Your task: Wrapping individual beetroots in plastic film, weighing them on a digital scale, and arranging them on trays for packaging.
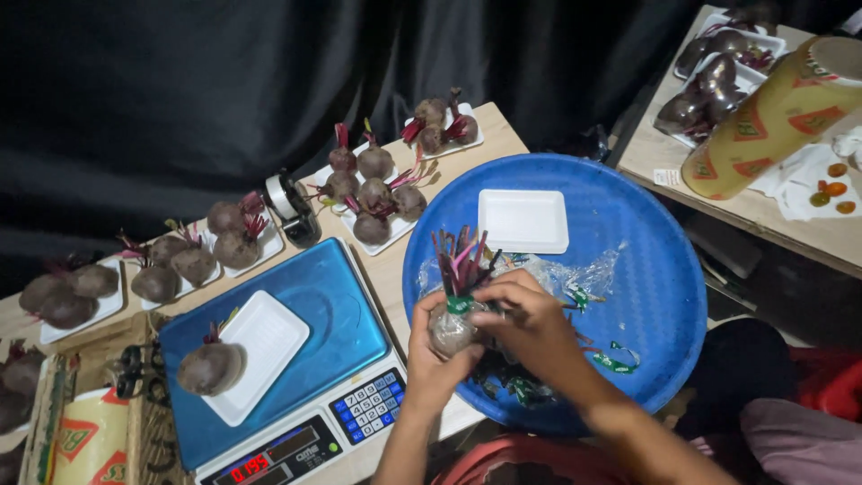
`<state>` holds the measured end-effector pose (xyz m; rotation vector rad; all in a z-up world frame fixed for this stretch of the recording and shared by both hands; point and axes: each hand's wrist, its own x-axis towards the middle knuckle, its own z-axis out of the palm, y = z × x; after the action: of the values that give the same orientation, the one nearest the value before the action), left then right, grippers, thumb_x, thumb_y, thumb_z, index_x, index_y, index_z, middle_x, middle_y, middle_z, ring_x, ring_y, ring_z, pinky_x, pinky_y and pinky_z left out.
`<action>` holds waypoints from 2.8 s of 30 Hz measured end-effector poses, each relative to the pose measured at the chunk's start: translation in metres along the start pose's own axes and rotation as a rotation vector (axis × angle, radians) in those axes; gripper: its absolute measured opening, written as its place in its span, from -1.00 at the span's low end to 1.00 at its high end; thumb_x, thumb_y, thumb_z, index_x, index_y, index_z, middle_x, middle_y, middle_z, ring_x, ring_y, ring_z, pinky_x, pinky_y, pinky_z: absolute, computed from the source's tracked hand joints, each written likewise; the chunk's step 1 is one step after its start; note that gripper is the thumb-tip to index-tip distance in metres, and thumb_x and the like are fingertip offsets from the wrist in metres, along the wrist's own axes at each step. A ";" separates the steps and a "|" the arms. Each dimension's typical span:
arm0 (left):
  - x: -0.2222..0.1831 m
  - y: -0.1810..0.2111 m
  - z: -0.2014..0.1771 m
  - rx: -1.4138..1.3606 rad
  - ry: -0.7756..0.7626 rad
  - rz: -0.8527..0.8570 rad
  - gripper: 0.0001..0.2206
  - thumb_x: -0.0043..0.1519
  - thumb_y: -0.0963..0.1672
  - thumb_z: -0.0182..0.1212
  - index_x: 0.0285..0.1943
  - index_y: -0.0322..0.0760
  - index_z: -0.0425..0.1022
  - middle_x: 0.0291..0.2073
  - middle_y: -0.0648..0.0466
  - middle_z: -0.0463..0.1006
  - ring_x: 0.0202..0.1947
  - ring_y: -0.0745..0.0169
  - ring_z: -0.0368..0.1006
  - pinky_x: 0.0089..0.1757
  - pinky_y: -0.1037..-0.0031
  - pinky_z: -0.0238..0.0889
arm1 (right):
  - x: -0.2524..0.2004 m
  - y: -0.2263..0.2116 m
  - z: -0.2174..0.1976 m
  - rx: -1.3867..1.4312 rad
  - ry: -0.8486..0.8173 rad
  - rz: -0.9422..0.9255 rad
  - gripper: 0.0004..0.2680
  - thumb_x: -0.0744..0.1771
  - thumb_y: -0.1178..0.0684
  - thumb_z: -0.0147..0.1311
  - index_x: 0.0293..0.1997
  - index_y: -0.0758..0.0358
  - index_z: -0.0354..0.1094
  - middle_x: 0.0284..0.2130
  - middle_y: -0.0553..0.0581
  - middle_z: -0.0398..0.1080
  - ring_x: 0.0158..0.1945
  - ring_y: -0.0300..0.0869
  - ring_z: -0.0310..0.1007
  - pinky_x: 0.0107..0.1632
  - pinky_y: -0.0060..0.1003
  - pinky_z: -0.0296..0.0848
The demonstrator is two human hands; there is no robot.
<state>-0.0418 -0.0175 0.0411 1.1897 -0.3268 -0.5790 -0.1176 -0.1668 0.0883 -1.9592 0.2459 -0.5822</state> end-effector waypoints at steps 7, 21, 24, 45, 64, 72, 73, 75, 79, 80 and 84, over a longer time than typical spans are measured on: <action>-0.004 0.006 0.000 0.131 0.047 0.152 -0.35 -0.07 -0.22 0.45 0.25 -0.21 0.29 0.01 -0.05 0.49 -0.09 0.30 0.44 -0.09 0.63 0.30 | 0.009 -0.005 0.014 -0.053 0.127 -0.164 -0.91 0.31 0.13 0.16 -0.29 0.31 0.54 -0.34 0.13 0.43 -0.22 -0.15 0.48 -0.10 -0.31 0.44; -0.009 -0.004 0.005 -0.610 -0.265 -0.234 -0.38 -0.01 0.00 0.40 0.18 -0.04 0.13 0.13 -0.38 0.51 -0.34 -0.27 0.58 -0.64 0.46 0.30 | 0.016 -0.007 0.010 0.543 0.188 0.432 -0.89 0.26 0.35 -0.06 -0.49 0.33 0.30 -0.66 0.09 0.26 -0.61 -0.29 0.25 -0.58 -0.42 0.21; 0.002 -0.053 -0.025 -0.958 -0.351 -0.488 -0.31 0.01 0.06 0.31 0.24 -0.48 0.36 -0.03 -0.34 0.54 -0.26 -0.34 0.55 -0.29 0.18 0.53 | 0.010 0.070 0.021 0.980 0.076 0.532 -0.86 0.26 0.43 -0.12 -0.26 0.31 0.20 -0.68 0.27 0.19 -0.64 -0.22 0.10 -0.61 -0.40 0.03; 0.008 -0.034 -0.059 -0.829 -1.047 -0.564 -0.55 0.21 0.07 0.26 0.10 -0.28 0.42 -0.07 -0.58 0.48 -0.46 -0.13 0.54 -0.60 0.48 0.26 | 0.035 0.055 0.026 0.805 -0.457 -0.018 -0.85 0.34 -0.02 0.20 -0.24 0.26 0.44 -0.24 0.16 0.44 -0.16 -0.10 0.48 0.01 -0.21 0.48; 0.064 -0.069 -0.105 -0.473 -0.119 -0.491 -0.47 0.13 0.09 0.21 0.15 -0.31 0.38 -0.16 -0.42 0.55 -0.43 -0.35 0.60 -0.50 0.31 0.60 | 0.031 -0.034 -0.102 0.181 -0.331 -0.504 -0.91 0.24 0.13 0.31 -0.44 0.32 0.59 -0.35 0.24 0.52 -0.17 0.09 0.52 -0.05 -0.02 0.47; 0.056 -0.029 -0.053 -0.508 -0.124 -0.213 -0.44 0.10 -0.11 0.16 0.36 0.01 0.25 0.09 -0.17 0.53 -0.06 -0.07 0.58 -0.12 0.12 0.57 | 0.020 0.038 -0.059 -0.186 -0.173 0.104 -0.84 0.26 0.36 0.02 -0.27 0.40 0.58 -0.36 0.42 0.62 -0.22 0.28 0.61 -0.09 0.08 0.51; 0.059 -0.041 -0.055 -0.507 -0.123 -0.218 -0.44 0.10 -0.11 0.16 0.36 0.01 0.25 0.09 -0.17 0.53 -0.06 -0.07 0.58 -0.12 0.12 0.57 | 0.019 0.042 -0.053 -0.185 -0.172 0.109 -0.84 0.26 0.36 0.02 -0.27 0.40 0.58 -0.36 0.42 0.62 -0.22 0.28 0.61 -0.09 0.08 0.51; 0.068 -0.065 -0.059 -0.489 -0.122 -0.098 -0.55 0.19 -0.18 0.15 0.28 -0.06 0.22 0.08 -0.23 0.53 -0.01 -0.09 0.54 -0.07 0.08 0.52 | 0.019 0.050 -0.041 -0.047 -0.136 -0.030 -0.82 0.27 0.32 0.02 -0.14 0.38 0.54 -0.16 0.42 0.56 -0.04 0.25 0.55 0.05 0.10 0.46; 0.072 -0.075 -0.048 -0.515 -0.151 -0.063 -0.57 0.21 -0.22 0.18 0.24 -0.08 0.19 0.09 -0.23 0.52 0.04 -0.10 0.52 -0.03 0.02 0.50 | 0.017 0.077 0.010 0.354 -0.022 0.144 -0.79 0.27 0.20 0.28 -0.02 0.37 0.52 -0.17 0.21 0.50 -0.09 -0.09 0.49 0.04 -0.13 0.54; 0.072 -0.075 -0.047 -0.512 -0.145 -0.058 -0.58 0.22 -0.23 0.19 0.23 -0.09 0.18 0.07 -0.22 0.52 0.03 -0.10 0.52 -0.03 0.02 0.50 | 0.018 0.079 0.017 0.345 0.029 0.133 -0.87 0.28 0.19 0.29 -0.13 0.34 0.55 -0.23 0.15 0.47 -0.13 -0.16 0.46 -0.02 -0.23 0.51; 0.069 -0.065 -0.041 -0.575 -0.017 -0.037 -0.65 0.28 -0.20 0.18 0.22 -0.11 0.24 0.00 -0.19 0.56 0.00 -0.10 0.54 -0.04 -0.09 0.49 | 0.020 0.063 0.024 0.291 0.078 -0.224 -0.93 0.30 0.18 0.27 -0.38 0.34 0.57 -0.33 0.23 0.55 -0.16 -0.03 0.56 -0.04 -0.16 0.50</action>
<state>0.0196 -0.0423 -0.0376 0.6375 -0.1355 -0.6593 -0.0832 -0.1842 0.0297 -1.6935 -0.0121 -0.7951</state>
